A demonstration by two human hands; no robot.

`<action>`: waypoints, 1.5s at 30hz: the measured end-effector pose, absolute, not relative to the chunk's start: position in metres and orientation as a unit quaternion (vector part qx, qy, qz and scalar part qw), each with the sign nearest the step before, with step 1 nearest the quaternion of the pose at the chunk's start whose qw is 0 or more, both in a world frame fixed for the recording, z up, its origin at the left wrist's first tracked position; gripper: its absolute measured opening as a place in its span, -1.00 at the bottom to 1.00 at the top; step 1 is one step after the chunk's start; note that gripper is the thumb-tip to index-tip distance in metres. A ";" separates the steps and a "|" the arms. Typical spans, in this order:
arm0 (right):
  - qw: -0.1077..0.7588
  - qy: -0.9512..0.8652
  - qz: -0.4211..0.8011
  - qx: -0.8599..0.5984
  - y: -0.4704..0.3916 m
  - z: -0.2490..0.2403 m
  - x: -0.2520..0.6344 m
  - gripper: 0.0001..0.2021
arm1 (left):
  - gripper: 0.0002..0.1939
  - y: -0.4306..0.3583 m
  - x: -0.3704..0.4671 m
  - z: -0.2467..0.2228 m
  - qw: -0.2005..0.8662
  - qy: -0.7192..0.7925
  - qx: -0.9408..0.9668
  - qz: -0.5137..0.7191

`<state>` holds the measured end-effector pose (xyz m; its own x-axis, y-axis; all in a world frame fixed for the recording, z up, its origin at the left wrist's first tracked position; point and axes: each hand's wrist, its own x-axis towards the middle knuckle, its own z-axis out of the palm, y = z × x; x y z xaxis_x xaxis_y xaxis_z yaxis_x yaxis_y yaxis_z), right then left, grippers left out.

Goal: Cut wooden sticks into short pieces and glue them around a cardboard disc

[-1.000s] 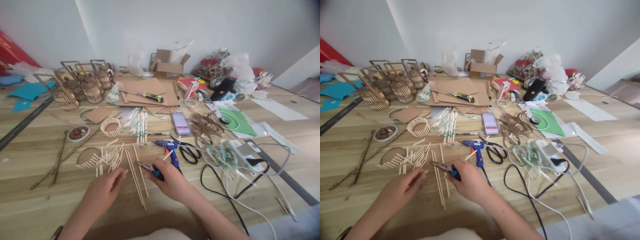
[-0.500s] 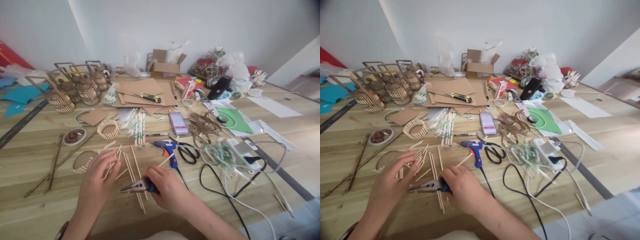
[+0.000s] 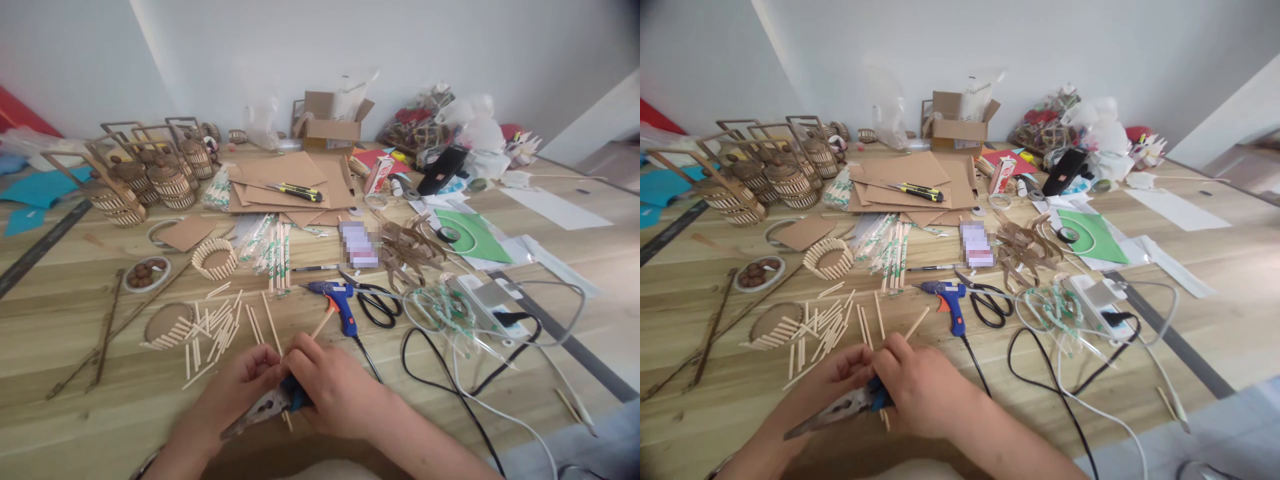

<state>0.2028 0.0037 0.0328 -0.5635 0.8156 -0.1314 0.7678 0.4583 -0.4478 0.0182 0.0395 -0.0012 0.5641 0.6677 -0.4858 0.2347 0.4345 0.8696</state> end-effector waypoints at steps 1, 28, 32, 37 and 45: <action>0.047 -0.854 0.239 -0.459 0.004 0.034 0.204 -0.73 | -0.37 0.039 0.018 -0.001 0.726 0.434 0.512 0.150; 0.292 -0.736 0.300 -0.533 -0.007 -0.001 0.204 -0.42 | -0.81 0.019 0.034 -0.002 0.704 0.503 0.423 0.269; 0.295 -0.727 0.304 -0.540 -0.008 -0.002 0.203 -0.44 | -0.80 0.015 0.031 -0.004 0.679 0.510 0.451 0.276; 0.229 -0.677 0.432 -0.550 -0.013 0.016 0.217 -0.57 | -0.69 0.018 0.024 0.006 0.713 0.436 0.486 0.255; 0.050 -0.559 0.609 -0.561 -0.019 0.037 0.251 -0.51 | -0.64 0.017 0.010 0.012 0.751 0.395 0.500 0.174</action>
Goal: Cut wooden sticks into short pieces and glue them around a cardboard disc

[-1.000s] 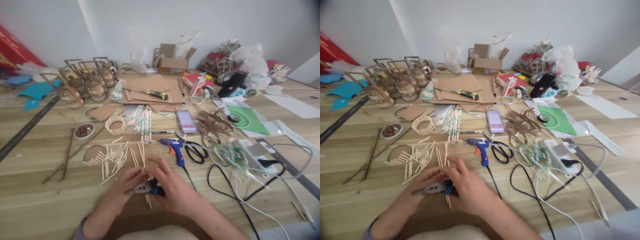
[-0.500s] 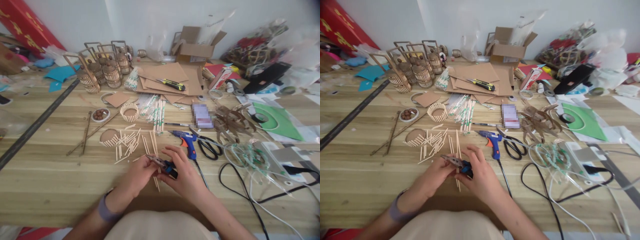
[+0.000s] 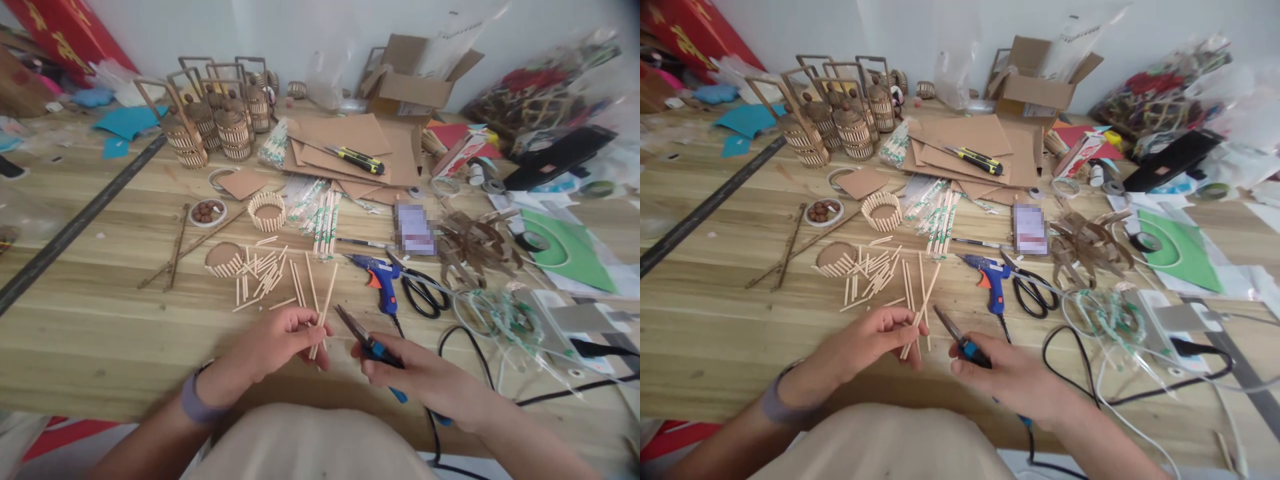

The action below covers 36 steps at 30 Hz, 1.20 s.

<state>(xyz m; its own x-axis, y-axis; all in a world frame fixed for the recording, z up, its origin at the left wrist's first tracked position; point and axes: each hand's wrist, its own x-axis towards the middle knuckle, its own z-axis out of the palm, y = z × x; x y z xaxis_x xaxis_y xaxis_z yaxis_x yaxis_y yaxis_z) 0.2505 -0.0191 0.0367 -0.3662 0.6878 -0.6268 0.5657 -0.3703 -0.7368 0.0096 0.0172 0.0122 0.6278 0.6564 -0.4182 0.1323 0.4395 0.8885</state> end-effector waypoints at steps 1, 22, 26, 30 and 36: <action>0.049 -0.549 0.623 -0.555 -0.019 0.038 0.250 -0.51 | -0.64 0.017 0.010 0.012 0.758 0.386 0.498 0.168; 0.020 -0.495 0.705 -0.508 -0.004 0.042 0.228 -0.65 | -0.59 0.011 0.015 0.022 0.803 0.384 0.446 0.092; 0.021 -0.505 0.700 -0.505 -0.005 0.042 0.228 -0.65 | -0.55 0.011 0.016 0.022 0.807 0.378 0.444 0.093; 0.017 -0.501 0.701 -0.508 -0.005 0.042 0.228 -0.63 | -0.55 0.009 0.016 0.022 0.805 0.376 0.448 0.099; 0.019 -0.560 0.658 -0.503 -0.006 0.039 0.227 -0.76 | -0.54 0.008 0.018 0.020 0.808 0.377 0.441 0.096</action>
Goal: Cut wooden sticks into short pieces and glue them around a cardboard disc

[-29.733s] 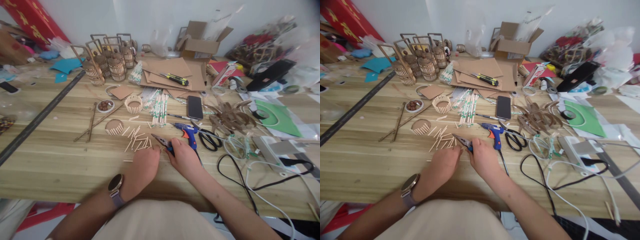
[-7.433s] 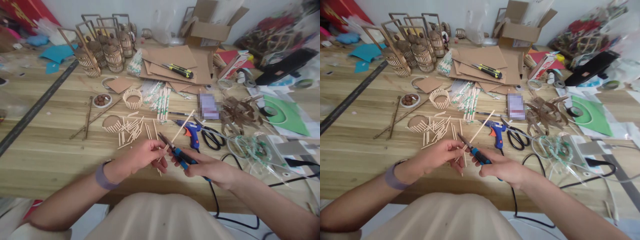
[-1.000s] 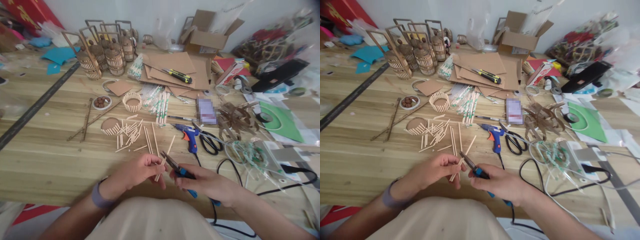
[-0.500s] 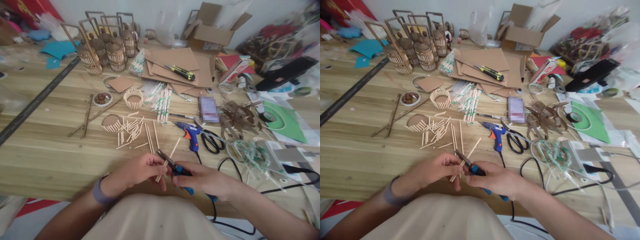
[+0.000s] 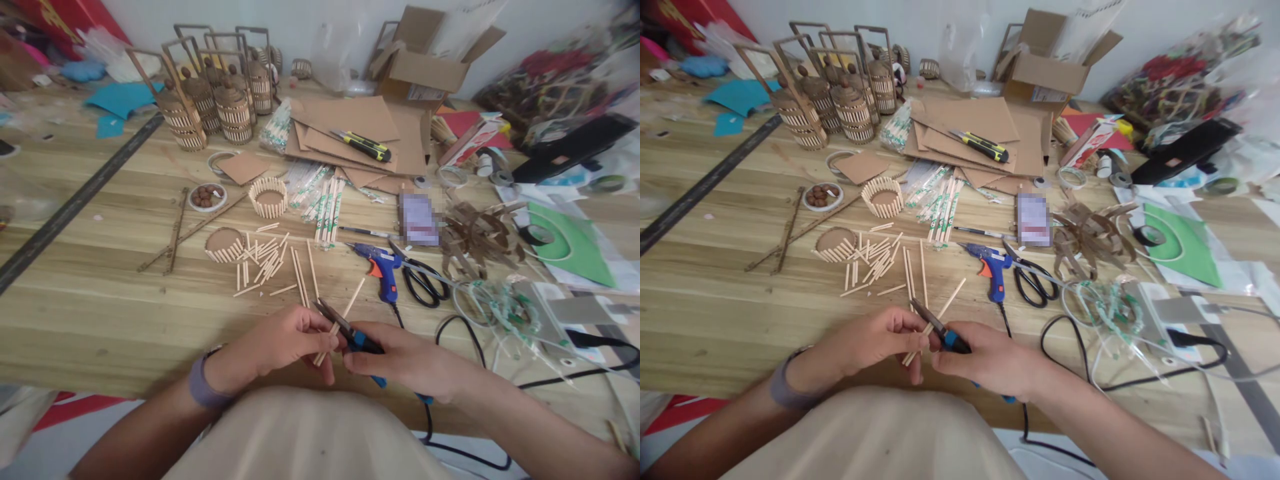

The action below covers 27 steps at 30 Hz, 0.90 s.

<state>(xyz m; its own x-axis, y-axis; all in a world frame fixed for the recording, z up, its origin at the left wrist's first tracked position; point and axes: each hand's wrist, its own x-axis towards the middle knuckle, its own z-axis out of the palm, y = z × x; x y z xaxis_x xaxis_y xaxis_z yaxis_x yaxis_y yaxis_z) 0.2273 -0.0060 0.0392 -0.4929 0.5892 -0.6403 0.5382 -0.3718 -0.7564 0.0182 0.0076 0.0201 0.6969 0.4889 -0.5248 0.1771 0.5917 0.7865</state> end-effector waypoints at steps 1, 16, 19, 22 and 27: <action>0.016 -0.574 0.643 -0.507 -0.006 0.038 0.227 -0.79 | -0.53 0.008 0.019 0.020 0.811 0.378 0.436 0.098; 0.055 -0.635 0.585 -0.501 -0.010 0.032 0.222 -0.81 | -0.72 0.009 0.022 0.025 0.749 0.408 0.516 0.082; 0.056 -0.636 0.604 -0.477 -0.007 0.033 0.225 -0.79 | -0.75 0.009 0.020 0.027 0.731 0.406 0.541 0.090; 0.063 -0.612 0.635 -0.467 -0.006 0.033 0.228 -0.81 | -0.74 0.007 0.020 0.029 0.738 0.402 0.533 0.098; 0.059 -0.605 0.638 -0.472 -0.007 0.029 0.227 -0.84 | -0.72 0.005 0.022 0.030 0.759 0.396 0.505 0.107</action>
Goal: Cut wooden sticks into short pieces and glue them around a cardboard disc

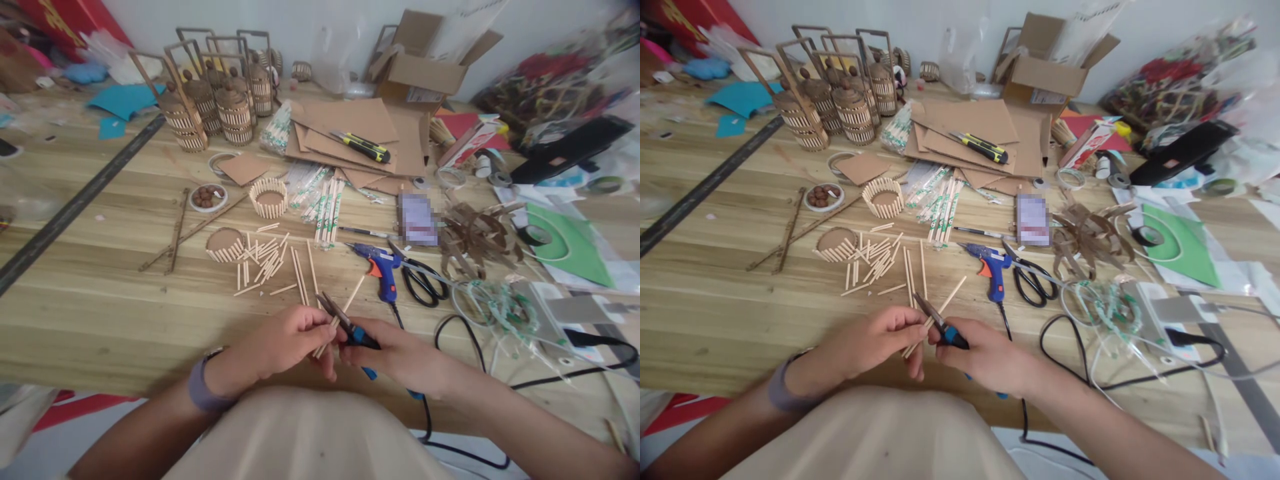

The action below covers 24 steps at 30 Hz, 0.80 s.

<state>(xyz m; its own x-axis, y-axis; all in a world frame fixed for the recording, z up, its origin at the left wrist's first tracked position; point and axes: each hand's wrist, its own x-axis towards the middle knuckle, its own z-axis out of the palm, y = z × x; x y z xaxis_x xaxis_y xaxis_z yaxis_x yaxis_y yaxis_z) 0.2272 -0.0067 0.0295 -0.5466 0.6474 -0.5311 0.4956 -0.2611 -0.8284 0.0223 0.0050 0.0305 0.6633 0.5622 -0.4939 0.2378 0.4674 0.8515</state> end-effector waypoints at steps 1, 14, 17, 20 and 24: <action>0.062 -0.606 0.638 -0.472 -0.007 0.029 0.227 -0.86 | -0.71 0.005 0.023 0.030 0.761 0.395 0.503 0.109; 0.060 -0.639 0.579 -0.502 -0.009 0.035 0.213 -0.91 | -0.69 0.004 0.019 0.019 0.732 0.389 0.547 0.119; 0.056 -0.648 0.581 -0.489 -0.006 0.036 0.217 -0.86 | -0.69 0.007 0.012 0.024 0.701 0.410 0.572 0.120; 0.029 -0.662 0.548 -0.510 -0.006 0.037 0.227 -0.79 | -0.67 0.013 0.001 0.032 0.620 0.459 0.621 0.143; 0.091 -0.701 0.381 -0.595 -0.013 0.033 0.233 -0.78 | -0.69 0.015 -0.005 0.029 0.492 0.530 0.677 0.138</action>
<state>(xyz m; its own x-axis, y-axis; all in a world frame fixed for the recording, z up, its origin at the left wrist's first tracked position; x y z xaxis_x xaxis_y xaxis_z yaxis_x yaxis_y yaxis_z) 0.2330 -0.0134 0.0330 -0.2743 0.9049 -0.3253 0.7656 0.0008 -0.6433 -0.0045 0.0148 0.0289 0.4013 0.8528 -0.3342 0.5820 0.0444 0.8120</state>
